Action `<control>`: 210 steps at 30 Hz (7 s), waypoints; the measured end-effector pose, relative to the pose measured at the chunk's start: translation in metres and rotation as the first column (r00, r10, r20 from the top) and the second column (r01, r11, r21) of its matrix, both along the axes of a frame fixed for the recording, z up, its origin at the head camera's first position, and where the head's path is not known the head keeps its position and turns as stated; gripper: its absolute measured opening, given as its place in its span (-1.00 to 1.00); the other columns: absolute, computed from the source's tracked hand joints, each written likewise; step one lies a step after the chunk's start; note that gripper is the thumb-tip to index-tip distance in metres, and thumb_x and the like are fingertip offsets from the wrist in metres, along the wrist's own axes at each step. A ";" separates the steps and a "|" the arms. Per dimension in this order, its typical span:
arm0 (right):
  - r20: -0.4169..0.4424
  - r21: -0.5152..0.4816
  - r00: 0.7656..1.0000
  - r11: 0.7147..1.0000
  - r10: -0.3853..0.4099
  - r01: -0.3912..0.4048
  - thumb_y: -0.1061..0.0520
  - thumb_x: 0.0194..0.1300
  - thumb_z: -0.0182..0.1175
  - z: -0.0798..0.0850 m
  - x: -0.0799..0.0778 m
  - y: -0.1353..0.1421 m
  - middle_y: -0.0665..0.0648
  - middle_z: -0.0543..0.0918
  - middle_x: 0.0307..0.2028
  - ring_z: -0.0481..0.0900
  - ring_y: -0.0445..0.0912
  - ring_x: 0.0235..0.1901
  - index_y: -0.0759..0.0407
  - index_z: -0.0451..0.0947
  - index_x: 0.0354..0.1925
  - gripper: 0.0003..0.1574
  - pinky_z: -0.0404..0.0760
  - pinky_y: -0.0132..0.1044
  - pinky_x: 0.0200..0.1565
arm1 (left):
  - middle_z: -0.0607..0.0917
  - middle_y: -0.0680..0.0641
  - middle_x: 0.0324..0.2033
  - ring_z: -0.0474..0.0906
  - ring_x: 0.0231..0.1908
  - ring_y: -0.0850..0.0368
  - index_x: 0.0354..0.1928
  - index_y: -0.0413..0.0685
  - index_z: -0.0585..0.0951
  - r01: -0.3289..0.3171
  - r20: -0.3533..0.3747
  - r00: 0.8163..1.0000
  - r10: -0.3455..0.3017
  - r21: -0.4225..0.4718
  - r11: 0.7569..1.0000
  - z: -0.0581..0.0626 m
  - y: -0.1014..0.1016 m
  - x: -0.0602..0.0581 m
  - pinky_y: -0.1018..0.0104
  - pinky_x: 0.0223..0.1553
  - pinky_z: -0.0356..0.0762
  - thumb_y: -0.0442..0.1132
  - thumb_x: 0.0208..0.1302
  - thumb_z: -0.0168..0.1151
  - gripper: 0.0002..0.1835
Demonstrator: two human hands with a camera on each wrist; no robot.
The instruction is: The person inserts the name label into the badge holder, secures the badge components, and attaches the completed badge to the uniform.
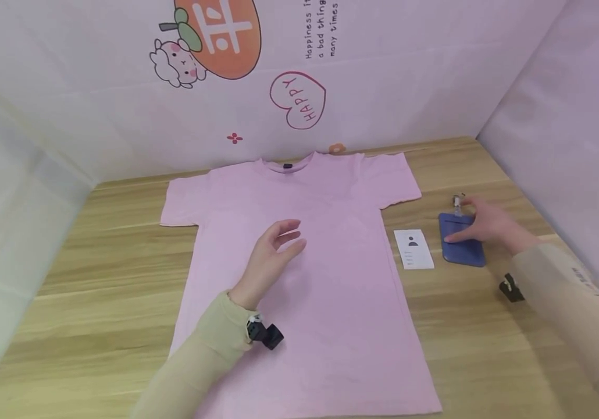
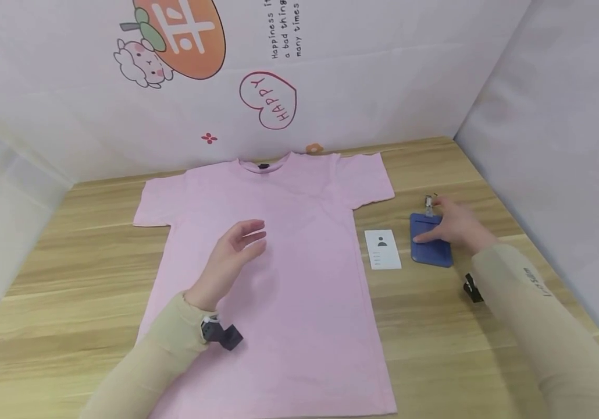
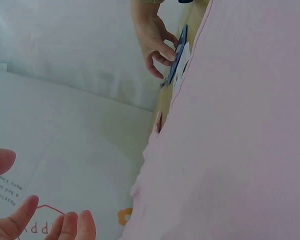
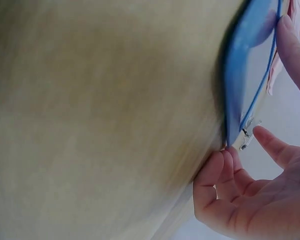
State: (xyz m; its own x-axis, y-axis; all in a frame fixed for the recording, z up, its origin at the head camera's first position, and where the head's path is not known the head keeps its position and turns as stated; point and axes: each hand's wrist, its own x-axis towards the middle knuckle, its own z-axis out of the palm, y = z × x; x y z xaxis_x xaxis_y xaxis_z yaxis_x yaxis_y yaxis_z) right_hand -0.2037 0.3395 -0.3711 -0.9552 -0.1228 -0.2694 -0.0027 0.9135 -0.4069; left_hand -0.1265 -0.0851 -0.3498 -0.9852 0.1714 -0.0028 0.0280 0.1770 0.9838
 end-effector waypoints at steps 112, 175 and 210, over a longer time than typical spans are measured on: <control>0.198 -0.877 0.970 0.416 -0.142 0.240 0.38 0.25 0.14 0.023 0.024 -0.168 -0.01 0.46 -0.19 0.55 -0.27 -0.30 0.01 0.25 -0.10 -0.60 0.63 -0.47 -0.28 | 0.42 -0.39 0.15 0.43 0.13 -0.18 0.25 -0.36 0.26 -0.099 0.285 0.958 0.009 0.302 0.948 -0.016 0.036 -0.019 0.06 0.12 0.52 -0.31 0.34 0.04 -0.51; 0.160 -0.838 0.972 0.496 -0.172 0.226 0.38 0.21 0.18 0.010 0.036 -0.220 0.36 0.47 0.09 0.51 0.04 0.01 0.25 0.22 0.08 -0.48 0.63 -0.20 -0.02 | 0.53 -0.37 0.09 0.59 -0.16 0.04 0.22 -0.30 0.30 -0.051 0.231 0.973 0.013 0.159 0.986 -0.020 0.039 -0.008 0.18 -0.13 0.64 -0.38 0.33 0.07 -0.56; 0.013 -0.759 0.990 0.643 -0.138 0.099 0.21 0.34 0.10 0.023 0.027 -0.174 0.12 0.42 -0.15 0.49 -0.19 -0.22 0.39 0.12 0.20 -0.43 0.51 -0.49 -0.14 | 0.53 -0.36 0.12 0.56 -0.09 0.02 0.17 -0.35 0.37 -0.029 0.199 0.980 0.006 0.114 0.993 -0.017 0.028 0.000 0.34 -0.17 0.57 -0.40 0.27 0.03 -0.58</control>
